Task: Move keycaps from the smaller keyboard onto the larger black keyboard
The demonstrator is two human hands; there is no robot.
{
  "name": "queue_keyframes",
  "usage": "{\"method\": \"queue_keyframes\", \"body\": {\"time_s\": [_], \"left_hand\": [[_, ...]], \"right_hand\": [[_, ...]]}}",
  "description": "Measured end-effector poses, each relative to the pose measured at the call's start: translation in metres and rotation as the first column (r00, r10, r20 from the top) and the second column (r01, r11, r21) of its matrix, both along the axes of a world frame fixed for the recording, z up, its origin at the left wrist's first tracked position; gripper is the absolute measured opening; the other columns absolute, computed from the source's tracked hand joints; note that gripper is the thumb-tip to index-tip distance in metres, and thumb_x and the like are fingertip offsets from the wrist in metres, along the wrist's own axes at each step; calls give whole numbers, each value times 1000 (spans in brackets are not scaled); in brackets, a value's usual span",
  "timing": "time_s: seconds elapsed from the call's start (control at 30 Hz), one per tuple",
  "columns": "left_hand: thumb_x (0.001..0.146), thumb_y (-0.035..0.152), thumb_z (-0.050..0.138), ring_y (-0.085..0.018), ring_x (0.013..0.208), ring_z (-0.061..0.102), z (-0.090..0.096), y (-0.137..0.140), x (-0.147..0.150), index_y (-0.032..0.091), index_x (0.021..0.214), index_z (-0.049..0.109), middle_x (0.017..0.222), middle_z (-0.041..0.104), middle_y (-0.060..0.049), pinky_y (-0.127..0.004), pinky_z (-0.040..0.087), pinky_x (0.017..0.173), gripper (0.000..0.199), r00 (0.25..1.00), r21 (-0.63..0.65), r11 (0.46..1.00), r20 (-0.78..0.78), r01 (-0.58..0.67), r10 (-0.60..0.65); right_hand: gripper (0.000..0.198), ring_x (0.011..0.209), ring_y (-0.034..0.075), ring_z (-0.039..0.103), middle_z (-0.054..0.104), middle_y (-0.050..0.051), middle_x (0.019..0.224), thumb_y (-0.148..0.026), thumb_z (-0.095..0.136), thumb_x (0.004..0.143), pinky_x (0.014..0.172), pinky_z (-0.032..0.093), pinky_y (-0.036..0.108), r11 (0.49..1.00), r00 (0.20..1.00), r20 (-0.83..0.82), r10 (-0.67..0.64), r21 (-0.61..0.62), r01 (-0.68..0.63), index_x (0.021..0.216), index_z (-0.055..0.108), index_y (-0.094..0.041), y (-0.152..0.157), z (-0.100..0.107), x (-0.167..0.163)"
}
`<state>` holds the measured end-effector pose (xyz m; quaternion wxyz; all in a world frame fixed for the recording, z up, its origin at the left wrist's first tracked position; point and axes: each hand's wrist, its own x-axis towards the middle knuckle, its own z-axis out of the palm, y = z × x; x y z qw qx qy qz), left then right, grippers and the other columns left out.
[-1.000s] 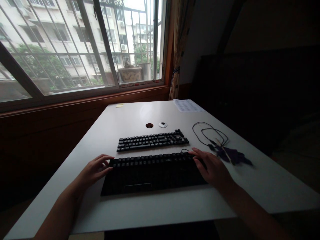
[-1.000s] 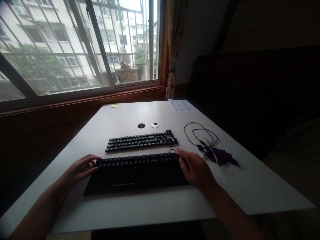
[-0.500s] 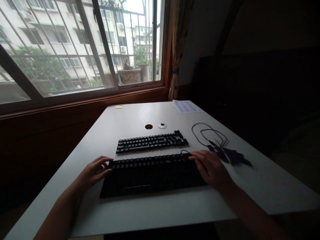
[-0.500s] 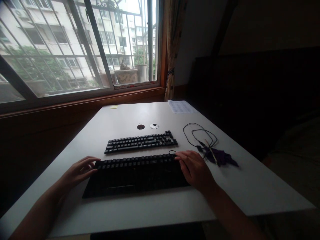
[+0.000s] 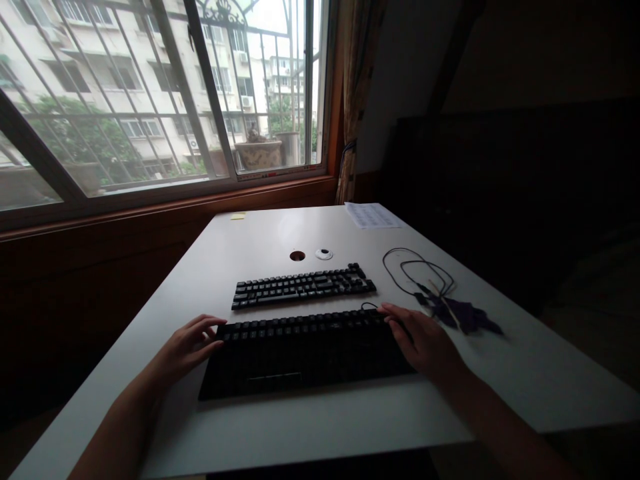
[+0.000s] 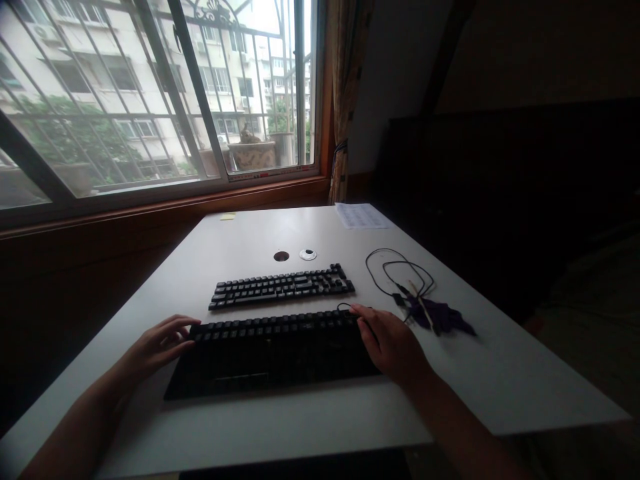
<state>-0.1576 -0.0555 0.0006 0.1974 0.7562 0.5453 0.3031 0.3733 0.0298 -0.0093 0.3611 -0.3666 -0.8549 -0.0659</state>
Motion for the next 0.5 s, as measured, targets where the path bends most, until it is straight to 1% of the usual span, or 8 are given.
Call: {"method": "queue_keyframes", "body": {"time_s": [0.17, 0.3, 0.4, 0.5], "left_hand": [[96, 41, 65, -13, 73, 68, 1, 0, 1, 25, 124, 67, 100, 68, -3, -24, 59, 66, 32, 1000, 0, 1000, 0, 0, 0], [97, 41, 65, -13, 75, 68, -2, 1, -1, 24, 125, 66, 102, 68, -4, -24, 58, 67, 33, 1000, 4, 1000, 0, 3, -3], [96, 41, 65, -14, 77, 68, -6, 1, -4, 25, 126, 66, 105, 68, -4, -25, 59, 69, 34, 1000, 4, 1000, -3, 6, -6], [97, 41, 65, -14, 80, 68, -9, 2, -6, 25, 127, 66, 107, 67, -5, -25, 59, 70, 34, 1000, -7, 1000, 7, 1, -1]], "right_hand": [[38, 105, 26, 73, 75, 7, 122, -19, 51, 103, 94, 58, 44, 999, 1000, 6, 2, -42, -1, 140, 53, -28, 3, -3, 4], [39, 104, 26, 72, 75, 6, 119, -19, 49, 103, 94, 57, 44, 998, 1000, -23, 1, -68, -2, 141, 53, -29, 12, 4, 5], [34, 112, 25, 69, 73, 7, 121, -20, 45, 105, 101, 54, 46, 996, 998, -58, -5, -95, -1, 137, 55, -27, 31, 16, 0], [28, 112, 26, 67, 73, 7, 118, -22, 42, 106, 103, 52, 48, 995, 999, -47, -24, -93, 20, 126, 60, -26, 64, 23, -7]]}}
